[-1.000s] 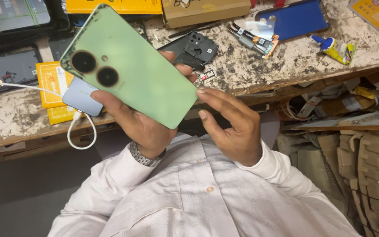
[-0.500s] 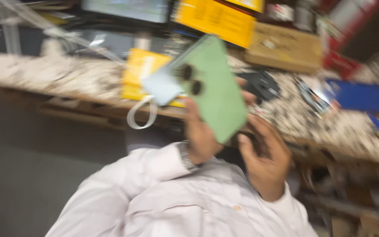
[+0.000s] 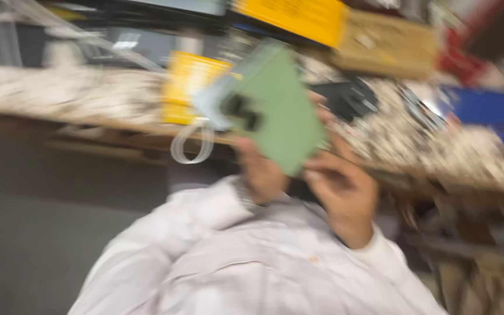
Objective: The person inspects a light green smartphone, then uses a screwdriver to remove screws from the back of the device. They proceed to pry open the back cover and separate it from the main body, exposing the internal components.
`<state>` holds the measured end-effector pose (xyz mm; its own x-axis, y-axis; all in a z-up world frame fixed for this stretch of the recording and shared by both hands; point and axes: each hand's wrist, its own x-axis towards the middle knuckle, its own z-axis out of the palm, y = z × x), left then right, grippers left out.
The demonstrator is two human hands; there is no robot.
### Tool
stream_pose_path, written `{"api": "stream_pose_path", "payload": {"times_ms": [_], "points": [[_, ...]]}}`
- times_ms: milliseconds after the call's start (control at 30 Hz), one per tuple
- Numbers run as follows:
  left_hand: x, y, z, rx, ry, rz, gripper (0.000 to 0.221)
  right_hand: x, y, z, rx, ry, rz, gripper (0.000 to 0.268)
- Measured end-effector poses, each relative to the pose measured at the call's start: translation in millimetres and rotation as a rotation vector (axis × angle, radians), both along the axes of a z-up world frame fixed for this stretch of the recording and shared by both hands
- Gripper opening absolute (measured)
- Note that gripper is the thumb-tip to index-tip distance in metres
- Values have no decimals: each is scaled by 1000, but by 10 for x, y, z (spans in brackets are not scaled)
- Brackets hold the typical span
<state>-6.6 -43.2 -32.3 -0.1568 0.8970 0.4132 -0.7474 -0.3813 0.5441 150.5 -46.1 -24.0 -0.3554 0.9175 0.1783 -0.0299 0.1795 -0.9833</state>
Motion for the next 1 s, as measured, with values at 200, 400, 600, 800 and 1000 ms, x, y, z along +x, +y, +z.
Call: {"api": "stream_pose_path", "payload": {"times_ms": [200, 400, 600, 800, 1000], "points": [[-50, -20, -96, 13, -85, -3, 104, -57, -72, -108, -153, 468, 138, 44], [80, -54, -77, -141, 224, 67, 111, 34, 141, 25, -194, 602, -48, 38], [-342, -134, 16, -217, 217, -841, 124, 521, 361, 164, 68, 468, -328, 24], [-228, 10, 36, -492, 446, -923, 110, 328, 207, 250, 175, -114, -65, 25], [-265, -113, 202, -471, 267, -551, 96, 750, 267, 262, 534, -219, -41, 18]]}}
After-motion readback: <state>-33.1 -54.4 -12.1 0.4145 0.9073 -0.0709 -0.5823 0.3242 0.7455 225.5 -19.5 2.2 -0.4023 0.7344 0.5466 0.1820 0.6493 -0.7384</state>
